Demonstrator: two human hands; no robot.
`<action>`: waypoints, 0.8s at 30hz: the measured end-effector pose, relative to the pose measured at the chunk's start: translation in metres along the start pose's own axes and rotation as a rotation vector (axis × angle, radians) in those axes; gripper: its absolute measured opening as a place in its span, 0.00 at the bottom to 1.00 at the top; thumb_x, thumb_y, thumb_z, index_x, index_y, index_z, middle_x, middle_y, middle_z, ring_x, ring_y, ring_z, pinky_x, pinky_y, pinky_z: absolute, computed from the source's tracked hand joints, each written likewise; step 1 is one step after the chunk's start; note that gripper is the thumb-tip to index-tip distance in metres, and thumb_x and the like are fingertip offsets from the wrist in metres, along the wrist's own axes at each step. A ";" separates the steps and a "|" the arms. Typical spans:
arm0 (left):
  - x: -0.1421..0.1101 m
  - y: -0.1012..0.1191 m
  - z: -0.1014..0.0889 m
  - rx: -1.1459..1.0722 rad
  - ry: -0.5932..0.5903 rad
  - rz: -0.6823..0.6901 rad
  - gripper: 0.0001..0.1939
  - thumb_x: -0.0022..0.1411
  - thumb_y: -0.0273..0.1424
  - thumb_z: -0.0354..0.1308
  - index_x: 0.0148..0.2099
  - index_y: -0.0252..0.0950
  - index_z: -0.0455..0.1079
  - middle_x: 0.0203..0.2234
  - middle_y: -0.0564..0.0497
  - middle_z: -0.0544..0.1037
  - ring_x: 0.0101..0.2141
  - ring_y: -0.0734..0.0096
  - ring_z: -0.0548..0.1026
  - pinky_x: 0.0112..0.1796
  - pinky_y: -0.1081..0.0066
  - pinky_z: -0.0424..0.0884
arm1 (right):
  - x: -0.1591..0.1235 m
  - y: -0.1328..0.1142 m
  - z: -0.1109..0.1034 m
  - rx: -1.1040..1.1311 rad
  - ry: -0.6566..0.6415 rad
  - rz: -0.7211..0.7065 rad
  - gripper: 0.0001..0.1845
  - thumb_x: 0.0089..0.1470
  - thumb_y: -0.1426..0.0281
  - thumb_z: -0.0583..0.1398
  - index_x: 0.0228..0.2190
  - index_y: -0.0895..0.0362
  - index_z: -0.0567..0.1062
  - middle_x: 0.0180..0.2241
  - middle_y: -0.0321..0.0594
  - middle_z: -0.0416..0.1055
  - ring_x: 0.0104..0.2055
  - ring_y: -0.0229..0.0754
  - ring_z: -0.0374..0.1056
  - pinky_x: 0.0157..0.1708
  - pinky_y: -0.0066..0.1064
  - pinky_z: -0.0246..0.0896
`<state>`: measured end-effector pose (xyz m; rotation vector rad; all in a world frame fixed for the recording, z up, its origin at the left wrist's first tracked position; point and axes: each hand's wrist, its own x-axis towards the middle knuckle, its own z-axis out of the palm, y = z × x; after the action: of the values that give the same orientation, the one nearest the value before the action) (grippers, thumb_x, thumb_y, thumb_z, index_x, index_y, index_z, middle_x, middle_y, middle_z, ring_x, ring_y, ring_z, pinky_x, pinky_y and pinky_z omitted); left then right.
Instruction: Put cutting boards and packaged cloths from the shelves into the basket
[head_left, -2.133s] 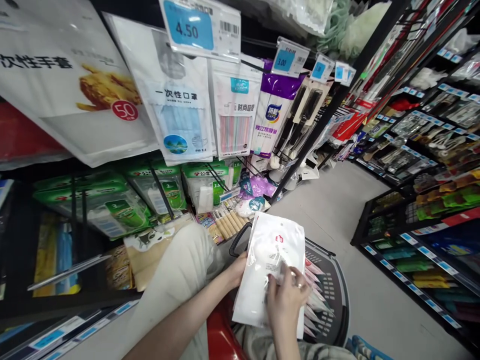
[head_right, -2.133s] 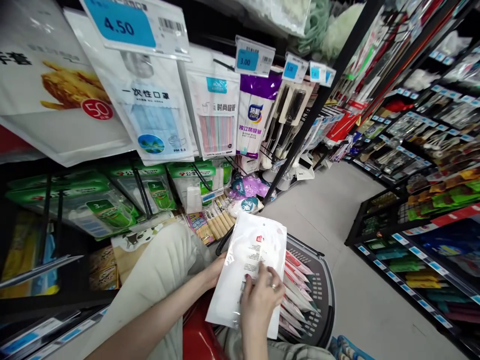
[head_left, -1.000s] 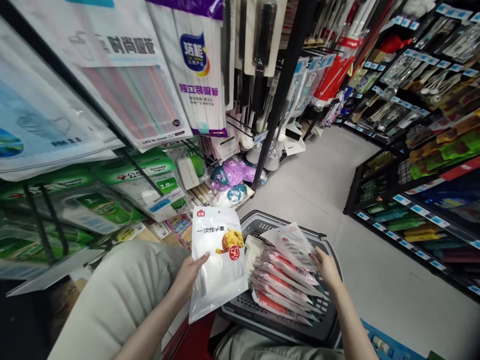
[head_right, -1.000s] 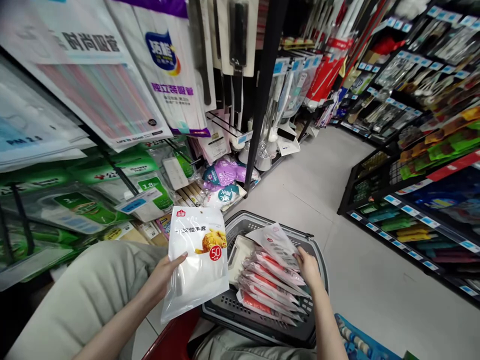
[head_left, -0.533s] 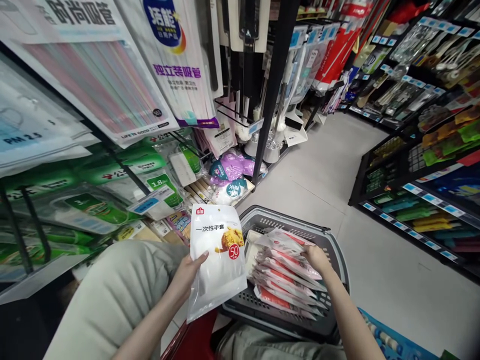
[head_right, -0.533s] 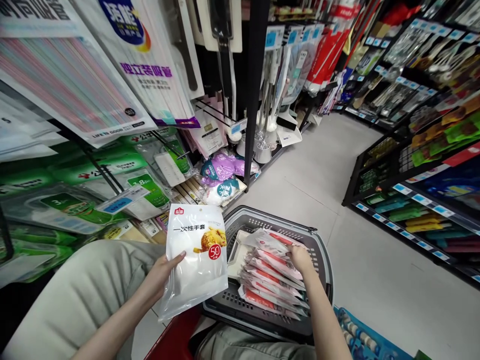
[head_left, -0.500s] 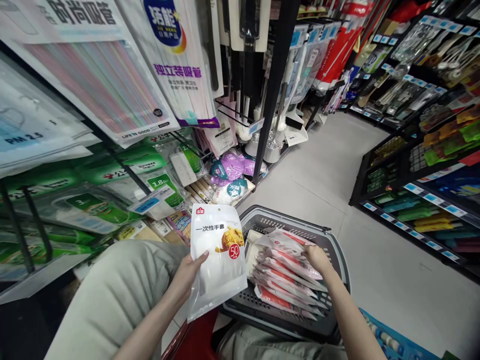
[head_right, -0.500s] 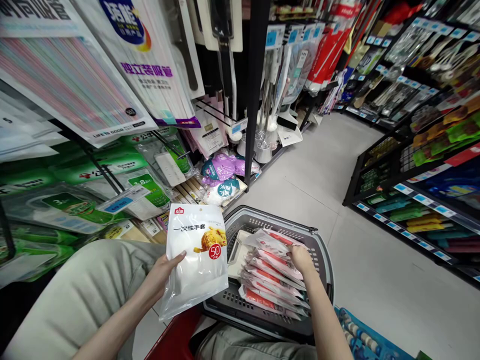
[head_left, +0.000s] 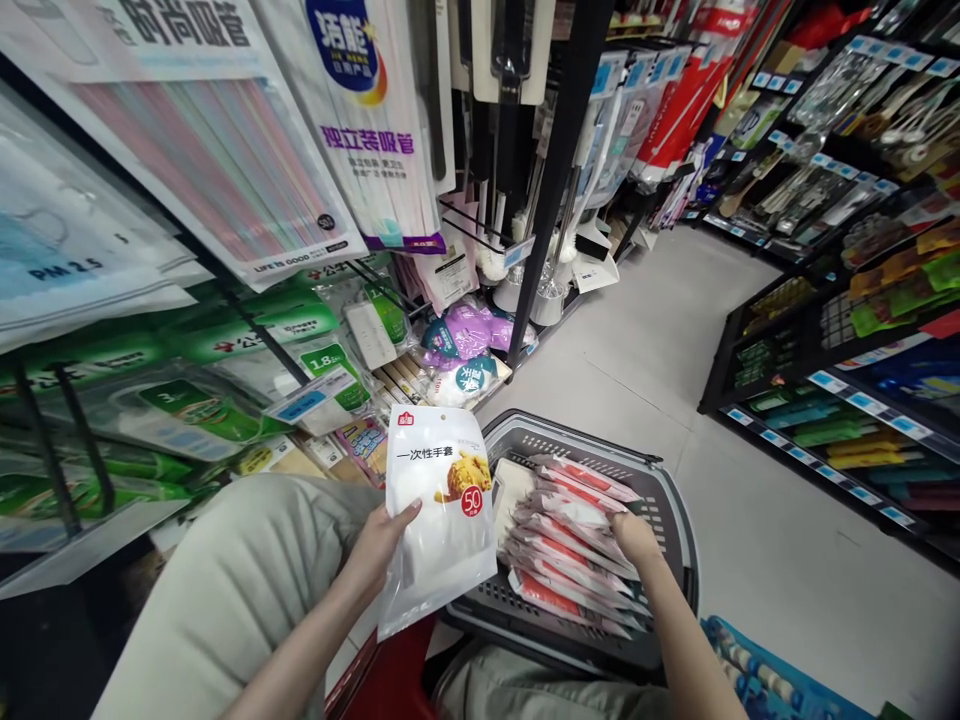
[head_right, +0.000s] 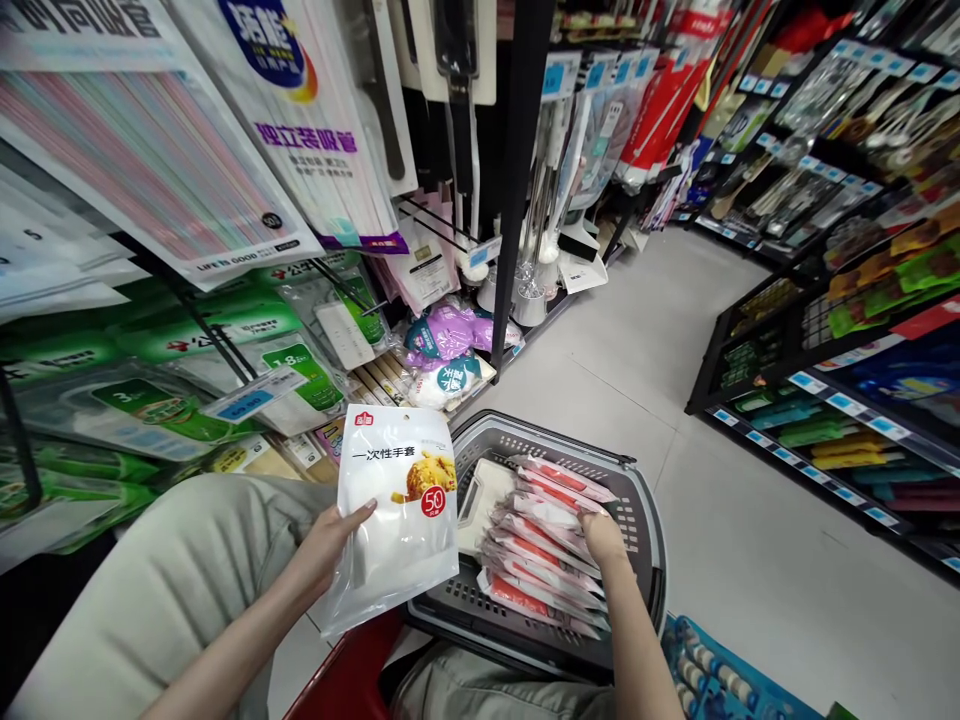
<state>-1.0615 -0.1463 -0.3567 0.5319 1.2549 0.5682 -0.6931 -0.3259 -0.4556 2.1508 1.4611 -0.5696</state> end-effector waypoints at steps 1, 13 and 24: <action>0.000 0.000 0.000 0.001 0.005 0.002 0.22 0.47 0.28 0.62 0.46 0.29 0.66 0.27 0.45 0.79 0.28 0.60 0.77 0.32 0.66 0.72 | 0.001 -0.001 0.002 0.009 0.008 0.015 0.16 0.53 0.79 0.47 0.38 0.59 0.71 0.33 0.50 0.73 0.37 0.48 0.70 0.32 0.31 0.59; 0.001 0.000 -0.002 0.016 0.007 0.019 0.24 0.47 0.29 0.62 0.48 0.29 0.65 0.28 0.45 0.79 0.27 0.60 0.77 0.32 0.66 0.72 | -0.003 0.032 -0.009 0.081 0.010 0.103 0.13 0.50 0.68 0.55 0.38 0.57 0.72 0.34 0.49 0.73 0.39 0.48 0.69 0.32 0.30 0.58; 0.001 0.000 -0.003 0.016 -0.013 0.048 0.29 0.41 0.34 0.66 0.46 0.29 0.67 0.30 0.44 0.79 0.36 0.56 0.76 0.34 0.67 0.72 | 0.019 0.000 -0.004 0.048 0.014 0.107 0.13 0.54 0.71 0.50 0.38 0.62 0.72 0.35 0.55 0.72 0.38 0.51 0.69 0.36 0.36 0.59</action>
<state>-1.0645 -0.1457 -0.3585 0.5792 1.2382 0.5942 -0.6860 -0.3100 -0.4635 2.2589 1.3434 -0.5574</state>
